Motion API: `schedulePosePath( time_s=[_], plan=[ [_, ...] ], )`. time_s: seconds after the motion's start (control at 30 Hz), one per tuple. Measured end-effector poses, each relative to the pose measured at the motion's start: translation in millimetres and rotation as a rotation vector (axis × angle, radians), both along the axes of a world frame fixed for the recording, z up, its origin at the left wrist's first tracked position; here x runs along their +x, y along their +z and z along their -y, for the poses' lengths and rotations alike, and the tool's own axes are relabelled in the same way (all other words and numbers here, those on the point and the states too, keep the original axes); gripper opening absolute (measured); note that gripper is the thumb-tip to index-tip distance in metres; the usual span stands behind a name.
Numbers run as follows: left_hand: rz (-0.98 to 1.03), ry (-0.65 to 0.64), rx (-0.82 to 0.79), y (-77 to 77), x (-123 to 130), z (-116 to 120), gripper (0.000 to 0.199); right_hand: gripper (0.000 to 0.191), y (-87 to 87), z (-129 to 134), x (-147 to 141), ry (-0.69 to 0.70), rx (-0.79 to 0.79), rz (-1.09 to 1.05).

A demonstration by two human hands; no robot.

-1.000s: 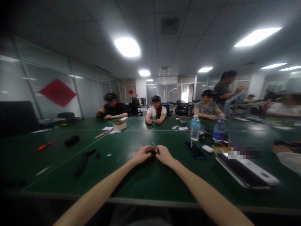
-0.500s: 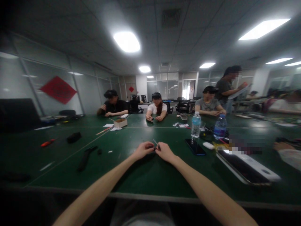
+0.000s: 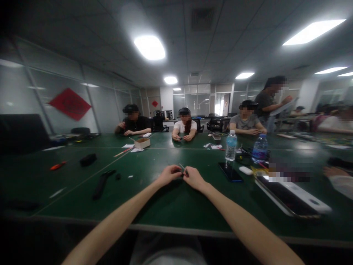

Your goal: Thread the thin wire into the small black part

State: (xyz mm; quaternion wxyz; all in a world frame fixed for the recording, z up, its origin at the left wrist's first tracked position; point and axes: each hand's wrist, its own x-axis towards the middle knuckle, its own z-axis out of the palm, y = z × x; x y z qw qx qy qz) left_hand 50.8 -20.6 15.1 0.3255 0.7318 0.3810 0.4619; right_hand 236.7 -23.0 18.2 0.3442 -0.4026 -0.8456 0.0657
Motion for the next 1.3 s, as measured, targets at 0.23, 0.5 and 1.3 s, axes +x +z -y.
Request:
schedulePosePath(
  time_s=[0.23, 0.5, 1.3],
  plan=[
    [0.242, 0.037, -0.13, -1.9, -5, -11, 0.039, 0.024, 12.3, 12, -2, -0.056, -0.038, 0.043],
    [0.445, -0.056, -0.336, -2.4, -12, -13, 0.042, 0.021, 24.7, 25, 2, 0.108, -0.109, 0.172],
    [0.535, -0.189, -0.444, -2.6, -14, -14, 0.044, 0.03, 25.0, 26, 0, 0.228, -0.082, 0.178]
  ],
)
